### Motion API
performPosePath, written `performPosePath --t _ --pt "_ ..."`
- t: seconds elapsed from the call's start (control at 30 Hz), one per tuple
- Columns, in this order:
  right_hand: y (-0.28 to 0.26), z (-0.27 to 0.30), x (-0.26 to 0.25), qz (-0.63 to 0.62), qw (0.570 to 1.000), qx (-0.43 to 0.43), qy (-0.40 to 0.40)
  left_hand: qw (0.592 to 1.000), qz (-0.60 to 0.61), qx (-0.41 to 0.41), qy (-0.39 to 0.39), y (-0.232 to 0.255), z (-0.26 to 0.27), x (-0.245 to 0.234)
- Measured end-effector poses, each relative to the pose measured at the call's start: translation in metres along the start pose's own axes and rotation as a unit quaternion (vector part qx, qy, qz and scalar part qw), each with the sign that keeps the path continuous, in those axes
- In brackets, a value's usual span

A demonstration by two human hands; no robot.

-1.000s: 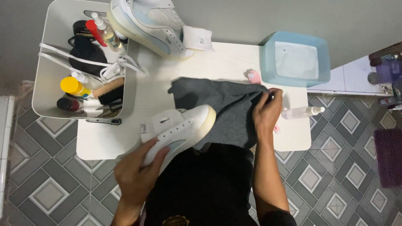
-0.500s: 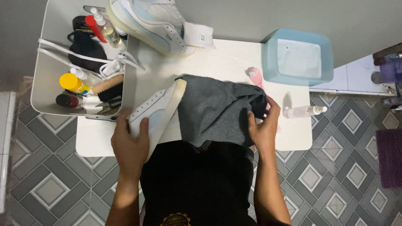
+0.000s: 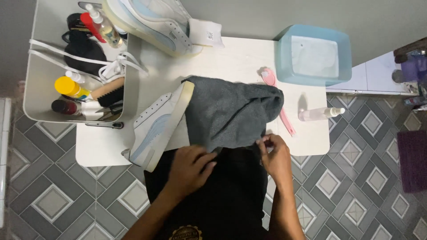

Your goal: Cleaning a white sneaker using a toothbrush and a cloth at a service counter.

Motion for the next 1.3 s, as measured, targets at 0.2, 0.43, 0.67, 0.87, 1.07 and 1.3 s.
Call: performPosePath --t 0.2,0.43,0.67,0.87,1.07,1.3 --pt "-0.014 -0.017 -0.016 -0.429 0.902 0.04 0.023 0.978 -0.191 0.029 -0.084 -0.038 0.044 0.085" --pt "-0.062 -0.067 -0.071 -0.459 0.879 -0.074 0.102 1.0 -0.006 -0.021 0.007 -0.004 -0.047 0.045" --pt "-0.104 -0.082 -0.138 -0.613 0.759 -0.157 0.155 0.985 0.121 -0.126 -0.003 0.041 -0.172 -0.043" --pt "-0.135 -0.08 -0.18 -0.521 0.775 -0.29 0.212 0.971 0.122 -0.106 -0.178 0.036 -0.222 -0.064" --pt "-0.15 -0.136 -0.128 -0.389 0.846 -0.298 0.212 0.984 0.155 -0.025 -0.089 0.006 -0.263 -0.051" --pt "-0.184 -0.153 -0.168 -0.368 0.799 -0.4 0.259 0.979 0.2 0.008 0.034 0.034 -0.318 -0.08"
Point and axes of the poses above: each hand's wrist, its own z-axis away from the middle knuckle, its own x-axis out of the palm, y = z × x, the point moved 4 cm from there along -z, towards the middle knuckle, and after that the axes turned 15 degrees about y, right-handed, at the moved point
